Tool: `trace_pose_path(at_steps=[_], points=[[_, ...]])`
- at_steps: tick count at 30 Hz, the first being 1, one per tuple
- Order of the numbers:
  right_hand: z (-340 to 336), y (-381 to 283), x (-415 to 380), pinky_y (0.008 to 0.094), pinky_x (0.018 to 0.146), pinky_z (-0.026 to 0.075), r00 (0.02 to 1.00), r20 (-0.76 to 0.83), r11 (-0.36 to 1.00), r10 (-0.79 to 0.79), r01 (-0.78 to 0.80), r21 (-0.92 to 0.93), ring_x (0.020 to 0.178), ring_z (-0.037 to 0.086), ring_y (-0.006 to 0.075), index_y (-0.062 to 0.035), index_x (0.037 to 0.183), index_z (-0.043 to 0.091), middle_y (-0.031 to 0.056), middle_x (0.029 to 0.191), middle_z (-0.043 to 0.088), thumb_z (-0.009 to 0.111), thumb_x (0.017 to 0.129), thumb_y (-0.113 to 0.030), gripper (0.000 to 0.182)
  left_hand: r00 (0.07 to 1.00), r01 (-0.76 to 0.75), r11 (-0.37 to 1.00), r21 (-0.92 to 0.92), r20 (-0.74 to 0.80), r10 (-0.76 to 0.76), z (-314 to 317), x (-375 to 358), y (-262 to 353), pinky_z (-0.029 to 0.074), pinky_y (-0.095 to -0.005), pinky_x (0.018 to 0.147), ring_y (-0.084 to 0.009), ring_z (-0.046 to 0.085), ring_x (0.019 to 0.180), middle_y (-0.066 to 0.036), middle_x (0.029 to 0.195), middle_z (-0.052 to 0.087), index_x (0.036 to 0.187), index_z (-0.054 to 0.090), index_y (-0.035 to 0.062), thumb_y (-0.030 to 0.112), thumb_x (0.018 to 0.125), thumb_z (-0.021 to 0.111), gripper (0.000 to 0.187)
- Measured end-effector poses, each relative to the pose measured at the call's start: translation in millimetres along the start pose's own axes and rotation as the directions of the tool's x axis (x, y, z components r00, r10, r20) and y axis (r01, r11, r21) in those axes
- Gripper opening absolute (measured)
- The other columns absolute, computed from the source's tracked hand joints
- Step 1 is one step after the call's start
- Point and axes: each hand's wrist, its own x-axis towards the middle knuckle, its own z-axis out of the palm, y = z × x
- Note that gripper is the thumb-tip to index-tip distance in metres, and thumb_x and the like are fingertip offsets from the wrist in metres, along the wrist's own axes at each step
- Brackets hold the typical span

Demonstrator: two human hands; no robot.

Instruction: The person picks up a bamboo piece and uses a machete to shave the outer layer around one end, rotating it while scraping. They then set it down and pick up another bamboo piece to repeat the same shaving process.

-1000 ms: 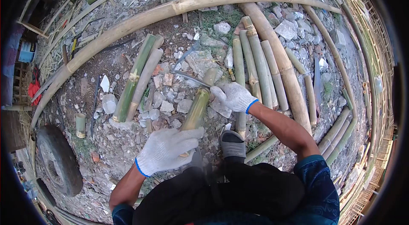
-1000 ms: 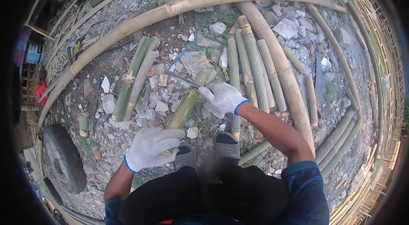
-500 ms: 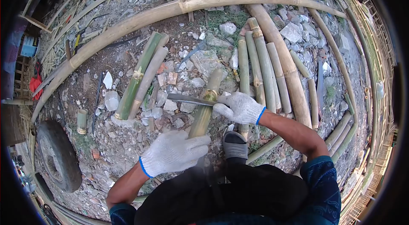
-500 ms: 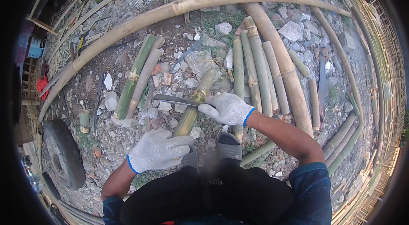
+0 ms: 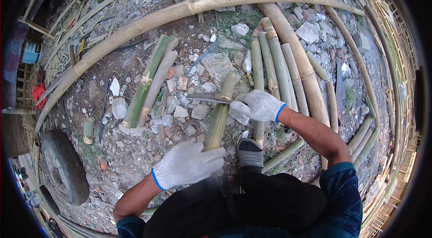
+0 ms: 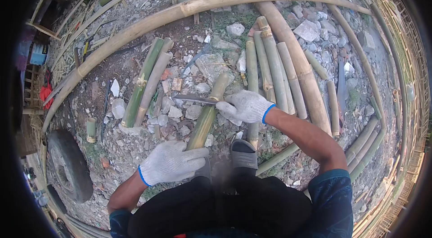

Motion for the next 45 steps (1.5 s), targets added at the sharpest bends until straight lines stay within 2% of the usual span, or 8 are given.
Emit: trace_pose_path(at_steps=[10, 16, 20, 26, 29, 30, 40, 45], points=[[-3.4, -12.2, -4.6, 0.0548, 0.087, 0.056, 0.999, 0.032, 0.996, -0.027, 0.03, -0.079, 0.095, 0.072, 0.0461, -0.0072, 0.105, 0.077, 0.0245, 0.089, 0.075, 0.035, 0.108, -0.067, 0.073, 0.999, -0.033, 0.999, 0.014, 0.015, 0.033, 4.4, 3.1, 1.5, 0.052, -0.0362, 0.061, -0.0206, 0.061, 0.069, 0.007, 0.126, 0.067, 0.096, 0.063, 0.0208, 0.027, 0.083, 0.073, 0.018], [-1.5, 49.6, 14.0, 0.0551, 0.09, 0.054, 0.942, -0.136, 0.951, 0.308, -0.3, 0.078, 0.097, 0.071, 0.0489, 0.0003, 0.107, 0.076, 0.03, 0.095, 0.074, 0.038, 0.107, -0.068, 0.078, 0.964, 0.098, 0.966, -0.24, -0.219, -0.152, 4.6, -5.9, -3.7, 0.06, -0.0384, 0.075, -0.0264, 0.071, 0.086, -0.001, 0.131, 0.068, 0.095, 0.065, 0.0148, 0.01, 0.082, 0.075, 0.017], [6.7, 51.8, -14.9, 0.0554, 0.09, 0.053, 0.827, -0.32, 0.886, 0.462, -0.423, 0.187, 0.099, 0.072, 0.0485, 0.0018, 0.112, 0.075, 0.0327, 0.096, 0.073, 0.052, 0.103, -0.066, 0.072, 0.462, 0.213, 0.647, -0.732, -0.508, -0.727, 34.2, -61.4, -28.4, 0.061, -0.0381, 0.089, -0.03, 0.074, 0.096, -0.019, 0.139, 0.063, 0.123, 0.06, 0.0117, 0.009, 0.087, 0.073, 0.038], [28.6, 112.1, -41.8, 0.0534, 0.082, 0.059, 0.51, -0.604, 0.734, 0.613, -0.651, 0.194, 0.09, 0.075, 0.0457, 0.0006, 0.115, 0.068, 0.0267, 0.094, 0.076, 0.069, 0.093, -0.061, 0.065, -0.03, -0.125, 0.65, -0.75, -0.652, -0.758, 47.3, -93.2, -55.4, 0.053, -0.0452, 0.105, -0.0339, 0.058, 0.133, -0.024, 0.159, 0.044, 0.144, 0.046, 0.0033, 0.019, 0.096, 0.075, 0.058], [41.6, 142.5, -49.9, 0.0533, 0.08, 0.059, 0.505, -0.619, 0.708, 0.601, -0.696, 0.12, 0.087, 0.075, 0.0453, -0.0016, 0.114, 0.067, 0.0246, 0.093, 0.076, 0.07, 0.093, -0.059, 0.061, -0.085, 0.763, 0.381, -0.523, -0.665, -0.742, 71.2, -111.8, -94.9, 0.039, -0.0514, 0.12, -0.0404, 0.044, 0.147, -0.026, 0.165, 0.035, 0.156, 0.037, -0.0002, 0.016, 0.098, 0.072, 0.07], [45.7, 145.7, -48.2, 0.053, 0.081, 0.059, 0.488, -0.636, 0.7, 0.598, -0.704, 0.118, 0.089, 0.075, 0.0443, -0.0021, 0.112, 0.065, 0.0239, 0.092, 0.076, 0.072, 0.092, -0.059, 0.061, -0.143, 0.723, 0.324, -0.61, -0.591, -0.794, 73.3, -111.9, -95.5, 0.025, -0.0531, 0.127, -0.044, 0.029, 0.156, -0.027, 0.166, 0.03, 0.162, 0.029, -0.003, 0.014, 0.098, 0.072, 0.079], [11.1, 151.9, -53.4, 0.0485, 0.091, 0.058, 0.602, -0.439, 0.723, 0.667, -0.665, 0.187, 0.098, 0.075, 0.0416, 0.0031, 0.111, 0.075, 0.0284, 0.103, 0.076, 0.077, 0.085, -0.053, 0.062, 0.319, 0.69, 0.58, -0.432, -0.538, -0.78, 68.3, -39.2, -50.2, 0.033, -0.0501, 0.123, -0.0432, 0.041, 0.148, -0.026, 0.156, 0.043, 0.152, 0.046, 0.0014, 0.01, 0.095, 0.072, 0.062], [-1.3, 100.8, -77.6, 0.0392, 0.086, 0.058, 0.728, -0.297, 0.69, 0.617, -0.319, 0.65, 0.092, 0.074, 0.0228, 0.0054, 0.124, 0.072, 0.0146, 0.102, 0.077, 0.081, 0.09, -0.045, 0.062, 0.559, 0.495, 0.653, -0.573, -0.365, -0.745, 72.8, -16.2, -52.1, 0.038, -0.0473, 0.12, -0.0382, 0.047, 0.145, -0.023, 0.15, 0.051, 0.145, 0.053, 0.0023, 0.012, 0.096, 0.07, 0.053]])
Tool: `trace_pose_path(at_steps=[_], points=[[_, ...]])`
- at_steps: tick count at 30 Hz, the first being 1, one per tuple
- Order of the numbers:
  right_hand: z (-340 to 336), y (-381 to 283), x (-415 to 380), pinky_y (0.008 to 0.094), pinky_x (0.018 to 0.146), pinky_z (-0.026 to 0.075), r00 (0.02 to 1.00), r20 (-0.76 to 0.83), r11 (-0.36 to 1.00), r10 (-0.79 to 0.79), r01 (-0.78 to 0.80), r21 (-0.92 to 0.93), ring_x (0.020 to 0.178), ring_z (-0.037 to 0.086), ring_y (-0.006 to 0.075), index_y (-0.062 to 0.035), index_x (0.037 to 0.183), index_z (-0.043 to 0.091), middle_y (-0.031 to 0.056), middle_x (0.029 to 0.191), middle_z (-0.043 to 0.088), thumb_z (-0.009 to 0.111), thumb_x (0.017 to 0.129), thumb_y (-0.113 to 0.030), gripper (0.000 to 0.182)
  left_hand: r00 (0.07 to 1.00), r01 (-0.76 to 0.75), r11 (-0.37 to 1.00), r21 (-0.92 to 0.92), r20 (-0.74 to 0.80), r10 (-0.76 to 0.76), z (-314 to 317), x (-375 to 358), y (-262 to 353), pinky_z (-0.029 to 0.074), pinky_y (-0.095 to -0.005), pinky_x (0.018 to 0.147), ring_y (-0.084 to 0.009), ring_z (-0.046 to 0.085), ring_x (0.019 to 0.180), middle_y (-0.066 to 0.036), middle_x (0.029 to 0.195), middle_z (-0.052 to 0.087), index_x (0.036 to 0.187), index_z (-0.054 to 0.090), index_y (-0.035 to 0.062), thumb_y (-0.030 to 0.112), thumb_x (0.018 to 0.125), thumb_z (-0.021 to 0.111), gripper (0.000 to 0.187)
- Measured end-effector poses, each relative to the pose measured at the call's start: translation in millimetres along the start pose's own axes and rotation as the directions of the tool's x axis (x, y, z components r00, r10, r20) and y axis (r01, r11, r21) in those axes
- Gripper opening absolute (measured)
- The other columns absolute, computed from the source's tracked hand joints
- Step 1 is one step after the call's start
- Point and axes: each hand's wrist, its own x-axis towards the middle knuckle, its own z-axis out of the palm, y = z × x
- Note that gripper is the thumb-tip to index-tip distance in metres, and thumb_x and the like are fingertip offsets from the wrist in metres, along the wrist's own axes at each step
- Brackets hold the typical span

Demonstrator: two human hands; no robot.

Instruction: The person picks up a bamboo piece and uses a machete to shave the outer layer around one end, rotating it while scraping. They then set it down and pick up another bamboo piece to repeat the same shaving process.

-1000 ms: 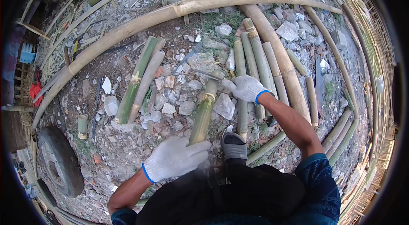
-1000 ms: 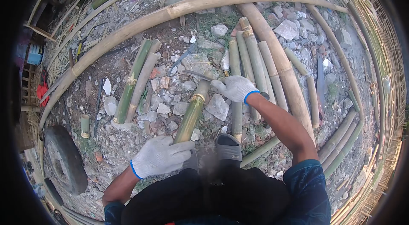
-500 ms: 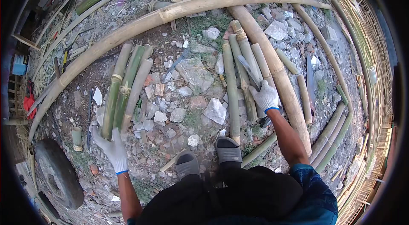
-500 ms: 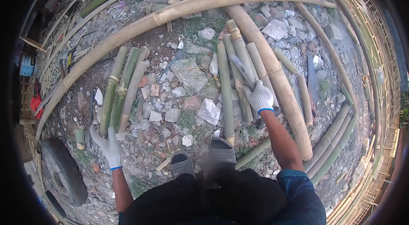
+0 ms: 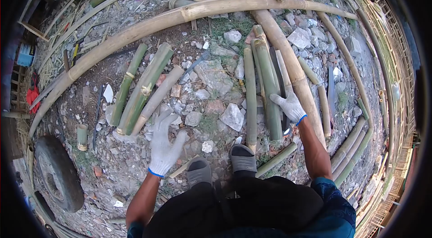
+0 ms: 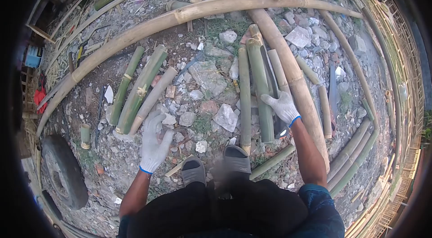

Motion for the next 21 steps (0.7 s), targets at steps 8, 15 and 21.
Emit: trace_pose_path(at_steps=[8, 15, 21], points=[[44.1, -33.6, -41.8, 0.0373, 0.09, 0.055, 0.876, 0.461, 0.985, -0.144, 0.08, 0.155, 0.1, 0.066, 0.0203, 0.0067, 0.137, 0.062, 0.0114, 0.113, 0.073, 0.091, 0.081, -0.038, 0.077, 0.971, 0.238, 0.652, -0.72, 0.175, -0.162, -12.5, 79.1, 4.6, 0.043, -0.0473, 0.118, -0.0308, 0.048, 0.147, -0.019, 0.161, 0.047, 0.162, 0.038, 0.0007, 0.049, 0.109, 0.055, 0.074], [65.0, -78.9, -37.3, 0.0357, 0.075, 0.054, 0.734, 0.668, 0.991, -0.124, 0.128, 0.043, 0.082, 0.064, 0.0148, 0.0047, 0.111, 0.073, 0.0072, 0.088, 0.071, 0.093, 0.076, -0.047, 0.066, 0.98, 0.164, 0.404, -0.9, 0.194, 0.033, -39.6, 126.3, -2.1, 0.048, -0.0547, 0.114, -0.0334, 0.05, 0.145, -0.018, 0.161, 0.045, 0.161, 0.039, 0.0014, 0.051, 0.105, 0.064, 0.079], [58.8, -96.9, -20.2, 0.0368, 0.079, 0.053, 0.797, 0.47, 0.911, -0.379, 0.411, 0.037, 0.082, 0.063, 0.0148, -0.007, 0.138, 0.07, 0.0042, 0.086, 0.069, 0.084, 0.088, -0.044, 0.063, 0.995, -0.062, 0.837, -0.544, -0.1, 0.008, -78.3, 96.6, 52.0, 0.047, -0.0458, 0.115, -0.0309, 0.055, 0.14, -0.018, 0.157, 0.05, 0.157, 0.045, -0.0018, 0.042, 0.107, 0.062, 0.069]])
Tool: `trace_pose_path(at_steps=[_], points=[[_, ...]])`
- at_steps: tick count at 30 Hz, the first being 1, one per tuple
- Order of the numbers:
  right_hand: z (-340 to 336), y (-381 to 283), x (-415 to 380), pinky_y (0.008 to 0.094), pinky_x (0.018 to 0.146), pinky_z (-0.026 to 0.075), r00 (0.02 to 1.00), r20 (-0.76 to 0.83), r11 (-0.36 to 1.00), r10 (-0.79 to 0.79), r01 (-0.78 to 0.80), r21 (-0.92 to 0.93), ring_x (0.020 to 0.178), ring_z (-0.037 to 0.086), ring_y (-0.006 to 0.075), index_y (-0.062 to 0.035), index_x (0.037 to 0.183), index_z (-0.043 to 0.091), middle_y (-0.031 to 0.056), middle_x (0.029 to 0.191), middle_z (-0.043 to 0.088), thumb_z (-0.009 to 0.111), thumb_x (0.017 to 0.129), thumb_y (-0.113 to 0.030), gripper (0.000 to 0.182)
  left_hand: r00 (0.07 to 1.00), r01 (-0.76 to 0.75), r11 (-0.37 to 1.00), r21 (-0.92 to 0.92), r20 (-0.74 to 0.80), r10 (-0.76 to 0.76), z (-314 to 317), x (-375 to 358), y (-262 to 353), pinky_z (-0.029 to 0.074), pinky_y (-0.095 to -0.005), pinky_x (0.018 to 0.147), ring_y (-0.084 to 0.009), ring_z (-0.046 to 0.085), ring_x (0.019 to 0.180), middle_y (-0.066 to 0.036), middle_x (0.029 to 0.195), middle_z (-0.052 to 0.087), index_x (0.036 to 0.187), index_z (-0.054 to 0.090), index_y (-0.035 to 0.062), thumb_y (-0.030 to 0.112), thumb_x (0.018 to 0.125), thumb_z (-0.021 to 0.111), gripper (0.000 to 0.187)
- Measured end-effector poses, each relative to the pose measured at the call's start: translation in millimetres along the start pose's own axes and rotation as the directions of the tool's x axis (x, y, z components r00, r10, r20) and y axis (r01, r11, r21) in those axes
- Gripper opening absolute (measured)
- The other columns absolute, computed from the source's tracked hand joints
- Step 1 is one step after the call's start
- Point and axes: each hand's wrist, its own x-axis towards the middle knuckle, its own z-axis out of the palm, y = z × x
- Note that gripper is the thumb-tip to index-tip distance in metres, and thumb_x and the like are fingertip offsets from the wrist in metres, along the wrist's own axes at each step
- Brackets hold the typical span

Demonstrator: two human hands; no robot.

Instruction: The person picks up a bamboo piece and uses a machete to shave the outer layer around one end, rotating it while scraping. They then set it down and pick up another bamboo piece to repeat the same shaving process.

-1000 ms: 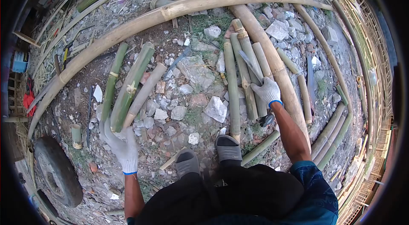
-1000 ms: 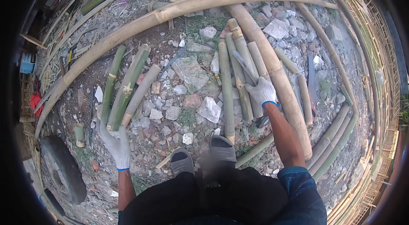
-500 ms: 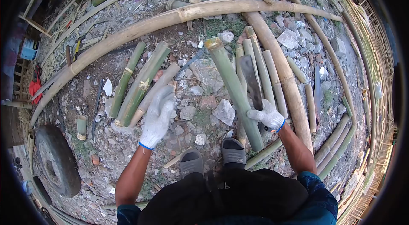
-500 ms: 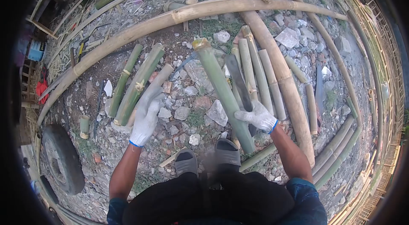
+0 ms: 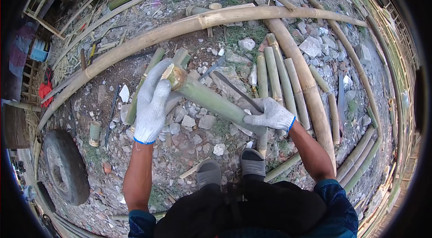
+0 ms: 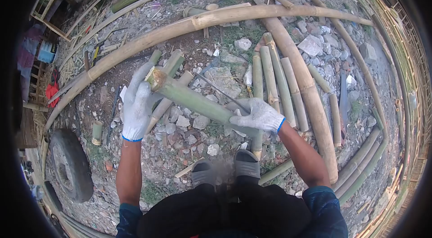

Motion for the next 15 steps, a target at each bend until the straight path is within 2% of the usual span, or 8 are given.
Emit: trace_pose_path(at_steps=[2, 4, 7, 8, 11, 12, 15], points=[[-7.2, -14.2, 2.0, 0.038, 0.08, 0.054, 0.98, -0.197, 0.995, 0.008, -0.028, -0.098, 0.082, 0.066, 0.0182, -0.0054, 0.138, 0.067, 0.0094, 0.091, 0.071, 0.077, 0.094, -0.042, 0.058, 0.982, -0.081, 0.977, 0.199, -0.151, 0.112, 9.0, -11.6, 19.4, 0.046, -0.0433, 0.115, -0.0289, 0.056, 0.137, -0.018, 0.151, 0.055, 0.153, 0.05, -0.0012, 0.041, 0.109, 0.057, 0.062], [-10.1, -23.9, 1.2, 0.0383, 0.079, 0.057, 0.901, -0.433, 0.976, 0.034, -0.123, -0.18, 0.08, 0.072, 0.0225, -0.0022, 0.14, 0.063, 0.0153, 0.097, 0.074, 0.069, 0.1, -0.039, 0.054, 0.945, -0.139, 0.922, 0.362, -0.228, 0.233, 18.9, -20.8, 32.3, 0.044, -0.0429, 0.116, -0.0287, 0.057, 0.135, -0.019, 0.148, 0.056, 0.152, 0.051, -0.0017, 0.037, 0.109, 0.055, 0.058], [-6.0, -25.8, 0.5, 0.0382, 0.075, 0.054, 0.847, -0.514, 0.99, 0.135, -0.142, 0.026, 0.077, 0.065, 0.0209, -0.003, 0.132, 0.063, 0.0112, 0.087, 0.068, 0.063, 0.104, -0.032, 0.04, 0.923, -0.144, 0.939, 0.314, -0.3, 0.242, 39.8, -27.7, 27.6, 0.042, -0.0434, 0.118, -0.029, 0.054, 0.138, -0.019, 0.151, 0.053, 0.154, 0.048, -0.0012, 0.035, 0.109, 0.057, 0.058], [-4.7, -29.9, -0.5, 0.0344, 0.07, 0.052, 0.869, -0.457, 0.982, 0.19, -0.161, 0.102, 0.075, 0.064, 0.0173, -0.0017, 0.131, 0.061, 0.0079, 0.085, 0.065, 0.057, 0.108, -0.026, 0.034, 0.923, -0.104, 0.928, 0.356, -0.314, 0.224, 43.1, -31.7, 20.5, 0.04, -0.0439, 0.119, -0.0296, 0.051, 0.141, -0.019, 0.154, 0.05, 0.155, 0.046, -0.0017, 0.035, 0.109, 0.059, 0.06], [8.2, -30.6, -6.2, 0.0312, 0.067, 0.052, 0.918, -0.322, 0.929, 0.233, -0.112, 0.352, 0.071, 0.06, 0.0126, -0.001, 0.138, 0.058, 0.0034, 0.083, 0.062, 0.054, 0.109, -0.024, 0.037, 0.927, -0.082, 0.884, 0.461, -0.291, 0.237, 49.1, -44.4, 2.4, 0.038, -0.0438, 0.12, -0.0293, 0.05, 0.142, -0.019, 0.153, 0.049, 0.155, 0.044, -0.0031, 0.035, 0.109, 0.061, 0.062], [16.9, -43.6, -12.2, 0.0276, 0.063, 0.05, 0.925, -0.306, 0.867, 0.224, -0.046, 0.496, 0.066, 0.056, 0.009, 0.0001, 0.144, 0.055, -0.0006, 0.08, 0.059, 0.052, 0.109, -0.02, 0.04, 0.927, -0.104, 0.915, 0.391, -0.295, 0.232, 51.8, -50.1, 2.8, 0.037, -0.0436, 0.12, -0.0286, 0.049, 0.143, -0.02, 0.152, 0.05, 0.154, 0.043, -0.0046, 0.034, 0.107, 0.065, 0.064], [36.4, -68.0, -24.1, 0.0353, 0.061, 0.054, 0.939, -0.342, 0.925, 0.026, 0.107, 0.364, 0.063, 0.065, 0.0195, -0.0002, 0.149, 0.051, 0.0062, 0.081, 0.065, 0.052, 0.109, -0.019, 0.044, 0.933, -0.099, 0.922, 0.375, -0.288, 0.217, 52.2, -67.2, 4.3, 0.037, -0.0439, 0.12, -0.0287, 0.049, 0.142, -0.019, 0.148, 0.05, 0.153, 0.044, -0.0052, 0.031, 0.106, 0.067, 0.064]])
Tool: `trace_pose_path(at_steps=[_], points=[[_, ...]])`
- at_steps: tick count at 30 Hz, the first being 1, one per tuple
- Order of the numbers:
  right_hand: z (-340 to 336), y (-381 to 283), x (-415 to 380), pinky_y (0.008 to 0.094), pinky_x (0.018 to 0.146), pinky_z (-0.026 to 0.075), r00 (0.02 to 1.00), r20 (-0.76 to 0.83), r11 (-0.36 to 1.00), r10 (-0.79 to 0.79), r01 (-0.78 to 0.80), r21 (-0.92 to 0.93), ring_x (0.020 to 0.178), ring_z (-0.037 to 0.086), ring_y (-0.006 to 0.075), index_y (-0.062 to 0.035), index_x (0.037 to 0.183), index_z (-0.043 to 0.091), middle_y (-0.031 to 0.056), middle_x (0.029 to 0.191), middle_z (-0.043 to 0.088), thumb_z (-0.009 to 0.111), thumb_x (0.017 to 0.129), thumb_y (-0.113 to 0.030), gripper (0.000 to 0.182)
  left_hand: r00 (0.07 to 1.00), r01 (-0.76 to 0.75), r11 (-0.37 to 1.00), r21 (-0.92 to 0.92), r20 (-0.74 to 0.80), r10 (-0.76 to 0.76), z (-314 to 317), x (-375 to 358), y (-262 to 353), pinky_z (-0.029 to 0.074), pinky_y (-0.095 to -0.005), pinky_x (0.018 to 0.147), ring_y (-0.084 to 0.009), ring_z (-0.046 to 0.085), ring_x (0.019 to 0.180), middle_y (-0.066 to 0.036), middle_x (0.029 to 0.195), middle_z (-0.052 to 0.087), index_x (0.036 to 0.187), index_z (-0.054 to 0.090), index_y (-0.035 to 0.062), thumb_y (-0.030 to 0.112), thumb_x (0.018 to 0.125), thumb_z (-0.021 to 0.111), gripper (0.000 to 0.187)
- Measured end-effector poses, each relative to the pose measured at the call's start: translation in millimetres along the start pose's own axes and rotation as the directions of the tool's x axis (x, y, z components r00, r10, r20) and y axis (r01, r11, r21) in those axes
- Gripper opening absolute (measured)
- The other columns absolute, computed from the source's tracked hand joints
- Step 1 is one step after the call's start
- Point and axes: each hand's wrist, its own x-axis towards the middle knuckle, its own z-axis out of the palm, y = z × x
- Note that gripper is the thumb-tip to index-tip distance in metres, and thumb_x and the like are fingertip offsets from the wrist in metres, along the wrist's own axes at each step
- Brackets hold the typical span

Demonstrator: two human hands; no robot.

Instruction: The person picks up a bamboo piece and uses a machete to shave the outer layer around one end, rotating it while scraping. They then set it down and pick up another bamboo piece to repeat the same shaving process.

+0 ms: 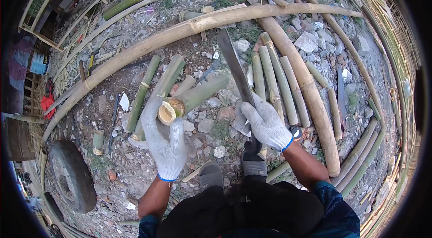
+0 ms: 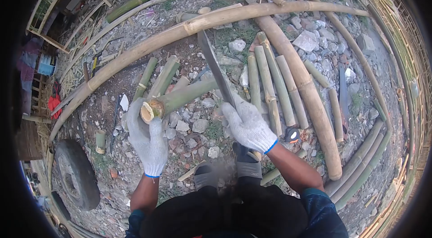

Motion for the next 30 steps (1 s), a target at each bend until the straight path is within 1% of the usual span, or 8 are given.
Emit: trace_pose_path(at_steps=[3, 6, 7, 10, 16, 21, 24, 30], points=[[17.8, -22.5, -10.8, 0.0432, 0.06, 0.052, 0.907, 0.082, 0.843, -0.412, 0.414, -0.343, 0.069, 0.068, 0.029, -0.0039, 0.155, 0.046, 0.0131, 0.087, 0.072, 0.059, 0.103, -0.013, 0.054, 0.998, -0.063, 0.996, 0.067, 0.012, 0.062, -1.5, -6.9, 13.9, 0.041, -0.045, 0.116, -0.0309, 0.054, 0.134, -0.018, 0.143, 0.051, 0.145, 0.049, -0.0042, 0.007, 0.094, 0.073, 0.058], [32.3, -42.5, -18.5, 0.0501, 0.063, 0.05, 0.877, 0.104, 0.7, -0.469, 0.441, -0.561, 0.074, 0.07, 0.0364, -0.0039, 0.156, 0.044, 0.0167, 0.089, 0.073, 0.063, 0.098, -0.013, 0.061, 0.999, 0.028, 0.982, -0.187, -0.011, -0.031, 11.4, -11.5, 23.6, 0.044, -0.0436, 0.114, -0.0291, 0.056, 0.131, -0.017, 0.141, 0.051, 0.14, 0.05, -0.0023, -0.004, 0.086, 0.078, 0.061], [34.5, -46.2, -19.7, 0.0498, 0.062, 0.048, 0.865, 0.112, 0.655, -0.49, 0.449, -0.607, 0.069, 0.07, 0.0328, -0.003, 0.157, 0.044, 0.0136, 0.087, 0.073, 0.065, 0.096, -0.015, 0.066, 0.996, 0.076, 0.947, -0.313, -0.02, -0.087, 15.7, -11.6, 24.8, 0.045, -0.0428, 0.114, -0.0279, 0.056, 0.131, -0.017, 0.141, 0.051, 0.139, 0.051, -0.0018, -0.006, 0.084, 0.08, 0.063], [29.7, -70.9, -32.9, 0.0492, 0.068, 0.06, 0.812, 0.123, 0.645, -0.57, 0.535, -0.546, 0.078, 0.074, 0.0421, -0.0001, 0.159, 0.039, 0.0285, 0.1, 0.072, 0.062, 0.097, -0.008, 0.066, 0.993, 0.122, 0.947, -0.297, 0.034, -0.117, 20.8, -9.6, 23.3, 0.048, -0.0398, 0.112, -0.0242, 0.056, 0.129, -0.015, 0.137, 0.051, 0.137, 0.05, -0.0004, -0.007, 0.079, 0.085, 0.069], [26.9, -61.0, -25.9, 0.0467, 0.068, 0.061, 0.922, 0.19, 0.672, -0.337, 0.377, -0.638, 0.077, 0.076, 0.0405, 0.0038, 0.158, 0.04, 0.0312, 0.109, 0.072, 0.063, 0.093, -0.001, 0.069, 0.994, -0.001, 0.96, -0.279, 0.108, 0.033, 19.9, -1.2, 25.3, 0.052, -0.041, 0.108, -0.0226, 0.058, 0.125, -0.012, 0.134, 0.049, 0.139, 0.046, 0.0006, 0.002, 0.085, 0.087, 0.067], [23.3, -69.0, -39.0, 0.0488, 0.064, 0.059, 0.812, 0.113, 0.652, -0.572, 0.534, -0.538, 0.07, 0.072, 0.0421, 0.0045, 0.159, 0.038, 0.0295, 0.093, 0.071, 0.061, 0.096, -0.007, 0.068, 0.995, -0.043, 0.974, -0.22, 0.074, 0.061, 26.6, -4.3, 21.9, 0.057, -0.0378, 0.099, -0.0241, 0.062, 0.123, -0.016, 0.135, 0.055, 0.132, 0.054, 0.0002, -0.001, 0.075, 0.093, 0.069], [28.4, -62.4, -29.6, 0.0491, 0.067, 0.06, 0.94, 0.163, 0.615, -0.3, 0.321, -0.72, 0.071, 0.073, 0.0437, 0.0051, 0.158, 0.038, 0.0302, 0.09, 0.071, 0.06, 0.097, -0.005, 0.066, 0.994, -0.063, 0.973, -0.223, 0.078, 0.082, 26.3, -3.8, 21.3, 0.058, -0.0374, 0.099, -0.0249, 0.063, 0.123, -0.017, 0.136, 0.055, 0.132, 0.054, -0.0003, -0.001, 0.075, 0.093, 0.069], [23.9, -67.2, -30.6, 0.0501, 0.06, 0.057, 0.808, 0.06, 0.691, -0.587, 0.538, -0.482, 0.064, 0.07, 0.0414, 0.0038, 0.157, 0.039, 0.0265, 0.079, 0.069, 0.063, 0.094, -0.007, 0.068, 0.99, -0.038, 0.974, -0.222, 0.121, 0.067, 21.2, -5.5, 25.4, 0.053, -0.0421, 0.107, -0.0247, 0.058, 0.125, -0.013, 0.136, 0.049, 0.135, 0.049, 0.0016, 0.004, 0.081, 0.091, 0.068]])
